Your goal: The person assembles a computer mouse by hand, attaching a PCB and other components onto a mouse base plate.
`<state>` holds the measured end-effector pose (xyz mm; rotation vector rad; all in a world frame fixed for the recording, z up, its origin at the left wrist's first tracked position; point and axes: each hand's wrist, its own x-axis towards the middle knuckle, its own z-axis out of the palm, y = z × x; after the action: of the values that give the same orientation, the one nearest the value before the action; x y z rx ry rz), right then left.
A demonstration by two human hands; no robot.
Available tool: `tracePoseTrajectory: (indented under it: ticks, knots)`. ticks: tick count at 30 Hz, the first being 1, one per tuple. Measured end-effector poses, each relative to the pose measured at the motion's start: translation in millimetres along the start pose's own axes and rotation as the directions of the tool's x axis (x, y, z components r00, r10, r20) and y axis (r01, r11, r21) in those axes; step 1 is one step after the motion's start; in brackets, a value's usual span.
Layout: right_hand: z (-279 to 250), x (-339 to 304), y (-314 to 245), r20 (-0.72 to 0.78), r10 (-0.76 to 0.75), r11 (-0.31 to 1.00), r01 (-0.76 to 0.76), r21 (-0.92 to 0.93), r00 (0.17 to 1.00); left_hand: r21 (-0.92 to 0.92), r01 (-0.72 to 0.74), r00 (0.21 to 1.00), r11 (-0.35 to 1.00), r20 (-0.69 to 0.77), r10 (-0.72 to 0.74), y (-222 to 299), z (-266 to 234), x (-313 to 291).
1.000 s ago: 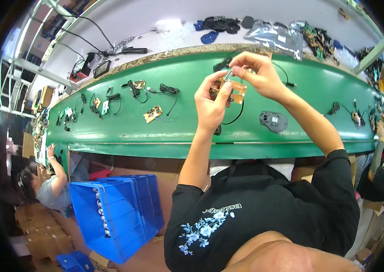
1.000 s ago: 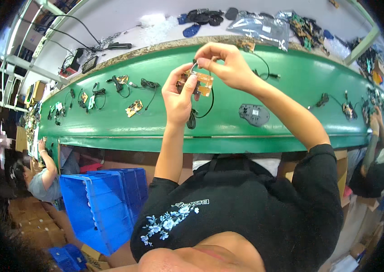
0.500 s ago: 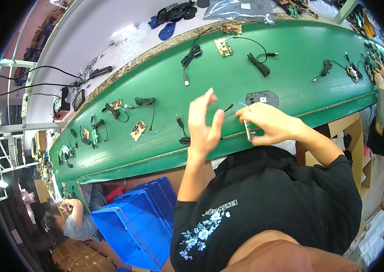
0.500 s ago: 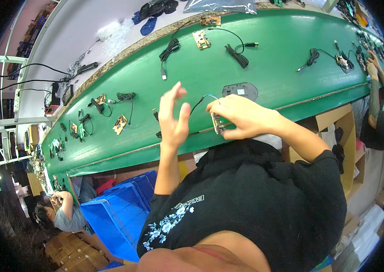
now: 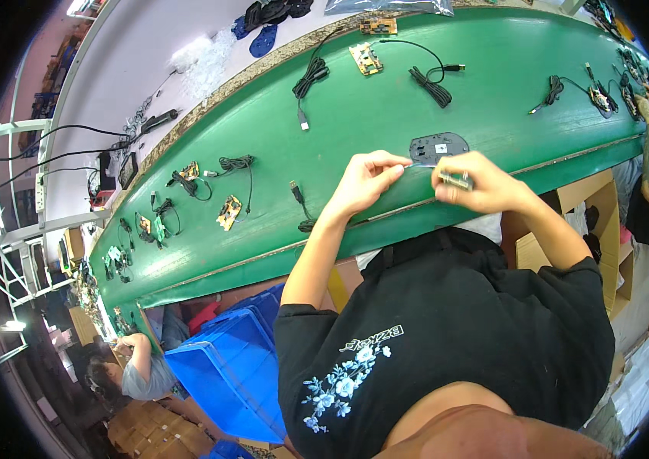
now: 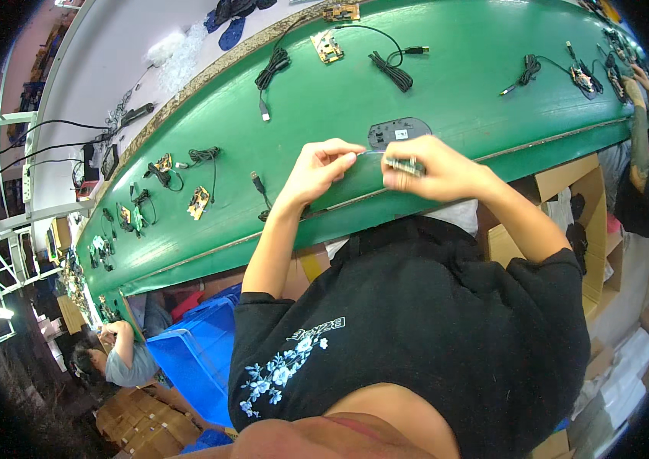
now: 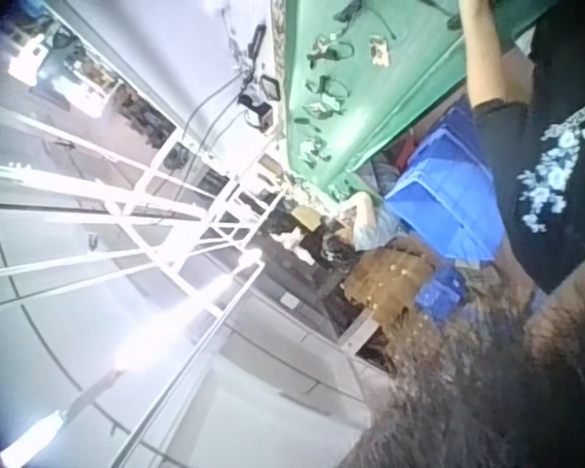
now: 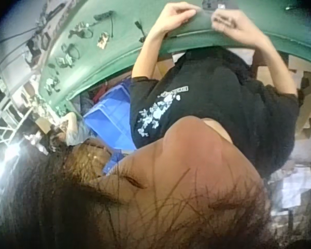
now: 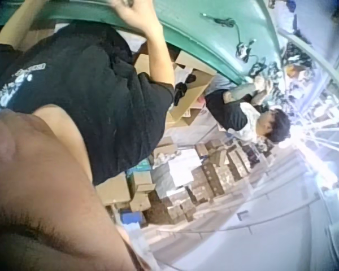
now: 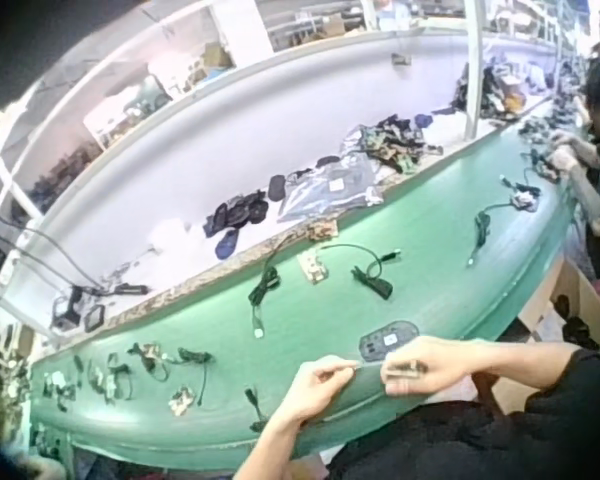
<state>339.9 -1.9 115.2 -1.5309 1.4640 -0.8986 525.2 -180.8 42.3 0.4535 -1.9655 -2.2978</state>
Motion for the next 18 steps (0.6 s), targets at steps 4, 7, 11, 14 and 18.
tracePoseTrajectory:
  ticks: [4,7,11,14,18]
  knots:
    - [-17,25,34,-0.275,0.005,0.998,0.012,0.061,0.962,0.363,-0.086,0.893,0.928,-0.385,0.234,-7,17,16]
    - [-14,41,68,-0.364,-0.145,0.985,0.099,-0.142,0.92,0.565,-0.174,0.851,0.807,-0.327,0.412,-14,17,26]
    - [-3,45,88,-0.496,-0.169,0.979,0.084,-0.188,0.852,0.683,-0.188,0.854,0.706,-0.241,0.461,-20,21,31]
    - [-4,45,89,-0.509,-0.168,0.976,0.071,-0.204,0.844,0.716,-0.197,0.855,0.67,-0.209,0.475,-17,24,33]
    - [-3,47,92,-0.52,-0.228,0.962,0.109,-0.249,0.823,0.828,-0.263,0.822,0.495,-0.076,0.564,-19,25,33]
